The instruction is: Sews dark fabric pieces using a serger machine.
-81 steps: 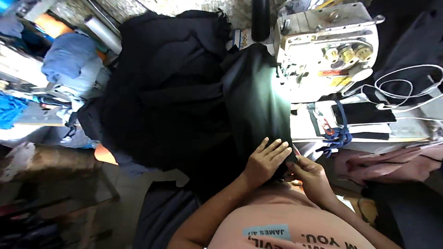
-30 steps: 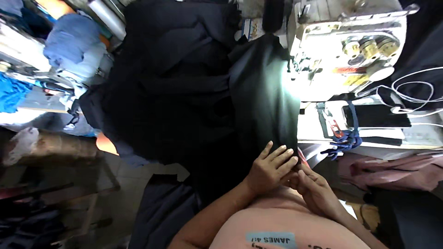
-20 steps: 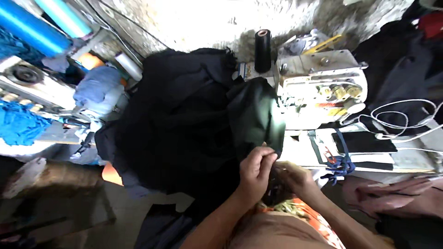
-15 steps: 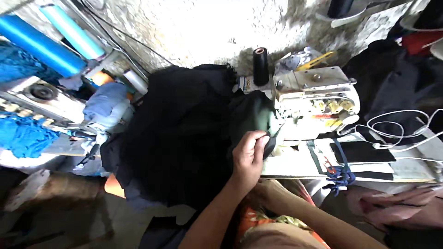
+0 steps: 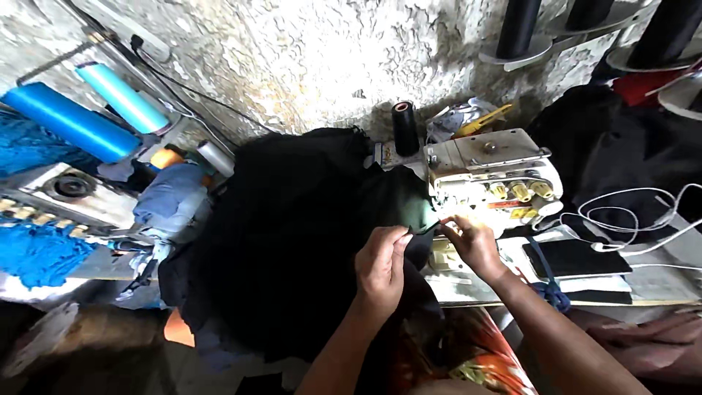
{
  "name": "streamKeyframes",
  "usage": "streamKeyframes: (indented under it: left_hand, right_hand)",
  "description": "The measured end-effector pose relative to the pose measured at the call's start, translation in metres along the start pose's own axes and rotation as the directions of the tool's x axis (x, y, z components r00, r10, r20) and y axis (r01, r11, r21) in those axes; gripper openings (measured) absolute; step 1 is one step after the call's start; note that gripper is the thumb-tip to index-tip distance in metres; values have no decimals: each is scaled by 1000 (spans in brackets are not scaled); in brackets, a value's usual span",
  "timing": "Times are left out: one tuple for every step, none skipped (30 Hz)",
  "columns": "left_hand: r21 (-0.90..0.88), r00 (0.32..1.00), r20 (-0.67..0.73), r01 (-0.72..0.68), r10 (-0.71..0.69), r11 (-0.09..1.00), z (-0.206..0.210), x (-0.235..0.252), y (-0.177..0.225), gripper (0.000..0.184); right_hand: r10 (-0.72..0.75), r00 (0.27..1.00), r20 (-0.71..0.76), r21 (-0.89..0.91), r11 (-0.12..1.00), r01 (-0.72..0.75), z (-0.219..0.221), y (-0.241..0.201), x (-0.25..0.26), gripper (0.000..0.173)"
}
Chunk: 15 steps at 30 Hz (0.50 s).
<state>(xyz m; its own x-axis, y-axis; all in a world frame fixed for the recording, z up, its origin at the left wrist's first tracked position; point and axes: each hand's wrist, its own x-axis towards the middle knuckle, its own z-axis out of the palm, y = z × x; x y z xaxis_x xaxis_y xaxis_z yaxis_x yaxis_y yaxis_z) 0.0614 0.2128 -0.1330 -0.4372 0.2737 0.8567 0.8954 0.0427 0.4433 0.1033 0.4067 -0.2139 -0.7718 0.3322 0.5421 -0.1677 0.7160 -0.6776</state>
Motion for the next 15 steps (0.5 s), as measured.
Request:
streamKeyframes:
  left_hand:
    - [-1, 1000, -4, -2, 2, 1000, 0, 0, -1, 14]
    - [-1, 1000, -5, -6, 6, 1000, 0, 0, -2, 14]
    - [3, 1000, -4, -13, 13, 1000, 0, -1, -2, 15]
    - [6, 1000, -1, -22, 22, 1000, 0, -1, -2, 15]
    - [6, 1000, 1, -30, 30, 1000, 0, 0, -2, 15]
    - [2, 999, 5, -35, 35, 999, 1, 1, -2, 15]
    - [-6, 999, 8, -34, 34, 999, 1, 3, -1, 15]
    - [-15, 1000, 12, -25, 25, 1000, 2, 6, -1, 14]
    - [-26, 1000, 15, -7, 7, 1000, 2, 8, -1, 13]
    - [-40, 1000, 20, 21, -20, 999, 3, 10, 0, 12]
    - [-55, 998, 36, 56, -54, 997, 2, 13, 2, 11]
    - [-71, 994, 65, 92, -87, 993, 1, 15, 3, 11]
    - [-85, 988, 99, 128, -120, 988, 0, 17, 4, 10]
    - [-93, 979, 136, 162, -149, 982, -1, 18, 6, 10]
    - [-91, 969, 177, 190, -172, 977, -3, 20, 7, 10]
  right_hand:
    - [11, 1000, 11, 27, 1000, -12, -2, 1, 1, 12]
    - [23, 999, 29, 48, 999, -24, -4, 2, 2, 12]
    - [28, 998, 51, 63, 998, -31, -6, 3, 3, 14]
    - [37, 997, 71, 77, 996, -42, -8, 4, 5, 15]
    - [48, 995, 85, 84, 995, -55, -9, 5, 7, 14]
    - [59, 994, 95, 77, 995, -66, -10, 6, 9, 12]
    - [66, 993, 98, 72, 995, -73, -11, 6, 10, 11]
    - [69, 992, 105, 57, 995, -75, -13, 5, 12, 11]
    - [71, 992, 107, 51, 996, -76, -15, 5, 12, 12]
    - [63, 992, 109, 43, 997, -68, -16, 7, 12, 13]
    - [43, 993, 113, 49, 998, -49, -17, 10, 11, 14]
    - [10, 992, 125, 60, 998, -18, -17, 13, 8, 17]
    - [-25, 988, 150, 73, 997, 14, -18, 17, 5, 22]
    - [-49, 983, 179, 88, 996, 33, -19, 21, 0, 25]
    - [-37, 975, 220, 108, 994, 13, -18, 26, -5, 24]
